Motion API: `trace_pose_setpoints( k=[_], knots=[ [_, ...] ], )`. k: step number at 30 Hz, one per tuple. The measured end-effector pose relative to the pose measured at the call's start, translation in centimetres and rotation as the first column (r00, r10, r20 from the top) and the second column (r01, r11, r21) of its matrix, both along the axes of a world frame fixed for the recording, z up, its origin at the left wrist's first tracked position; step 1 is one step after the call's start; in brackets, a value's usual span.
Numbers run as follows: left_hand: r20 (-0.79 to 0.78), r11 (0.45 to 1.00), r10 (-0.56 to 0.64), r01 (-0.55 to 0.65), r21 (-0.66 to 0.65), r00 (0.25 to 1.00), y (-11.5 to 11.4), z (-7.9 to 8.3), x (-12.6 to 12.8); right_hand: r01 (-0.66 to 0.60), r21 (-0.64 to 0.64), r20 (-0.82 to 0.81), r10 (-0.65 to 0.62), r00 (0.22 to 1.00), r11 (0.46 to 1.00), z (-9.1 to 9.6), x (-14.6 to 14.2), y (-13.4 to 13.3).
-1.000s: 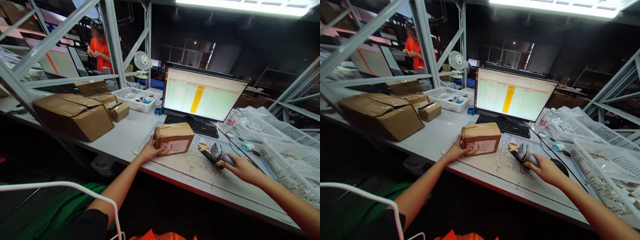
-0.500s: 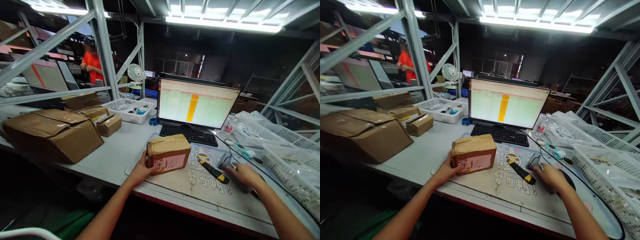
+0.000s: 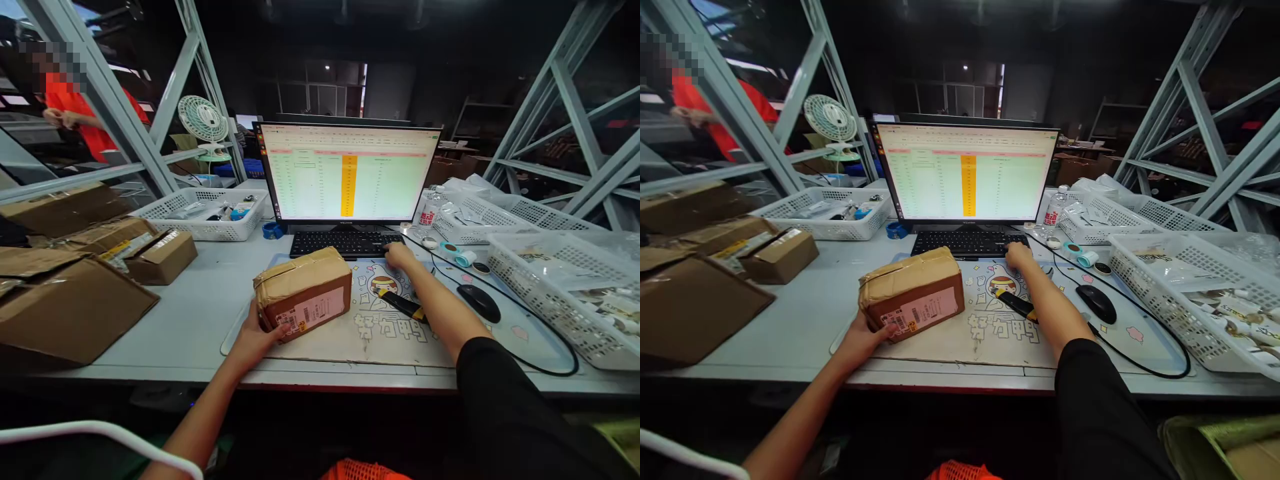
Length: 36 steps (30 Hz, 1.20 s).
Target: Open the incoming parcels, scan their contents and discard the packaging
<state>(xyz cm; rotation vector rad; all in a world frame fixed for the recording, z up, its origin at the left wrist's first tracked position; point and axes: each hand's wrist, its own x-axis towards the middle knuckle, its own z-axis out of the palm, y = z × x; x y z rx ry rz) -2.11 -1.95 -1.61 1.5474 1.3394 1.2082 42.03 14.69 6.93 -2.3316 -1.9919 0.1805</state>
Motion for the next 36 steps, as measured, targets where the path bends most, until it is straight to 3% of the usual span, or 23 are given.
trace_pose_setpoints(
  k=[5,11,14,18,22,28,31,36],
  knots=[
    [0.001,1.0,-0.019,0.019,0.006,1.0,-0.1,0.3,0.0,-0.016,-0.043,0.025,0.017,1.0,0.999,-0.1,-1.1,0.5],
    [0.043,0.998,-0.052,0.054,-0.044,0.998,-0.5,0.7,0.2,-0.085,-0.082,0.045,0.089,0.995,0.993,1.9,-3.0,-0.5],
    [0.056,1.0,-0.028,0.029,-0.012,0.998,-0.7,0.9,0.5,-0.155,-0.113,0.048,0.161,0.986,0.981,2.5,-3.4,-3.7],
    [0.135,0.999,-0.036,0.034,0.017,0.99,-0.7,1.0,1.0,-0.233,-0.173,0.018,0.24,0.971,0.957,1.2,-2.8,-10.6],
    [0.187,0.994,-0.106,0.101,0.037,0.977,-0.7,1.1,1.3,-0.288,-0.089,-0.092,0.28,0.955,0.953,0.0,-2.4,-15.1],
    [0.123,0.99,-0.131,0.123,0.071,0.984,-1.3,1.5,1.4,-0.344,0.124,-0.419,0.363,0.832,0.931,2.5,-4.2,-14.2],
    [0.028,0.993,-0.084,0.082,0.091,0.996,-1.9,1.8,1.3,-0.323,0.2,-0.511,0.38,0.771,0.925,4.2,-5.7,-13.6],
    [-0.112,0.995,-0.006,0.017,0.102,0.994,-2.4,2.0,1.2,-0.304,0.243,-0.665,0.386,0.639,0.921,5.9,-7.3,-14.2]
  ],
)
